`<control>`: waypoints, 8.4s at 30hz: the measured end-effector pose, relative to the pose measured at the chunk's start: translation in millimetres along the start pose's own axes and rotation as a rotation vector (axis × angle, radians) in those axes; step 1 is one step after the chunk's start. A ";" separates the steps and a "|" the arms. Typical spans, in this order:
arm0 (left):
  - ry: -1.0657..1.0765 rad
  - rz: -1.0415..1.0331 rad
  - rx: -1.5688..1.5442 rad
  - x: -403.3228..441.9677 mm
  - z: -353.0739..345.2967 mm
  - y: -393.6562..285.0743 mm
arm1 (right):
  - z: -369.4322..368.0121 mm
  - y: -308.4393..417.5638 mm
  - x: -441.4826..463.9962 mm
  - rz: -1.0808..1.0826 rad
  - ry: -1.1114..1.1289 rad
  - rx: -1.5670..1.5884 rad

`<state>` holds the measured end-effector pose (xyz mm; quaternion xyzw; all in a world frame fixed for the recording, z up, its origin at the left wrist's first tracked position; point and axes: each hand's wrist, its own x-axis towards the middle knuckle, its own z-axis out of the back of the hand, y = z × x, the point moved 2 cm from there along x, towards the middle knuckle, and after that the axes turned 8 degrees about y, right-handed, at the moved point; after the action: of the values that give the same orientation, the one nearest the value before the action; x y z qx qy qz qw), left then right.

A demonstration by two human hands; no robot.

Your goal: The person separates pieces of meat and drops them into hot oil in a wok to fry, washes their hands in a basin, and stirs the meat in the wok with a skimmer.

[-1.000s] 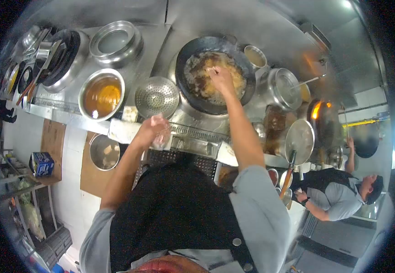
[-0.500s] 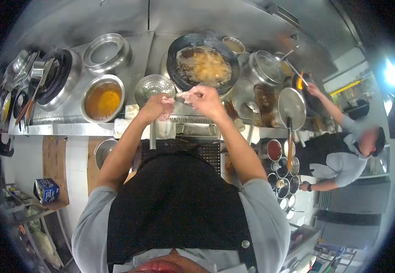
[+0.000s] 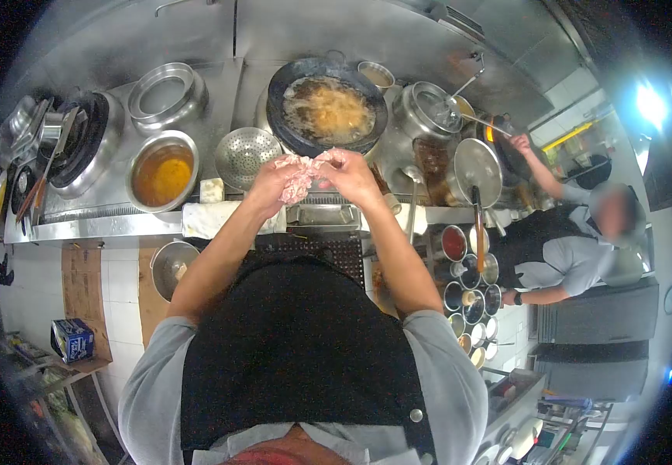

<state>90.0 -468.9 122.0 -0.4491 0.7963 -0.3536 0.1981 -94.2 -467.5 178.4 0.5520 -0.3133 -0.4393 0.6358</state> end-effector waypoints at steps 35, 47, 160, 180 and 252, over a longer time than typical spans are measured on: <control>-0.117 0.007 0.856 8.5 44.5 -10.7 | 14.4 -25.7 92.7 0.282 0.362 -0.565; -0.013 -0.059 0.183 -0.1 31.3 -5.5 | -6.4 -2.0 5.8 0.055 -0.160 0.491; -0.017 -0.078 0.530 0.5 8.6 -8.0 | 1.9 0.1 22.9 0.038 -0.070 0.159; -0.020 -0.055 -0.039 -3.4 7.7 7.1 | 22.4 -5.6 4.5 0.064 0.055 0.608; -0.252 0.105 -0.014 42.1 49.2 -11.1 | 14.4 -52.1 96.8 0.019 0.209 0.230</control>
<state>105.7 -527.7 97.2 -0.4487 0.7900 -0.2781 0.3117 -77.6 -561.5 121.9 0.6607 -0.2990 -0.3346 0.6018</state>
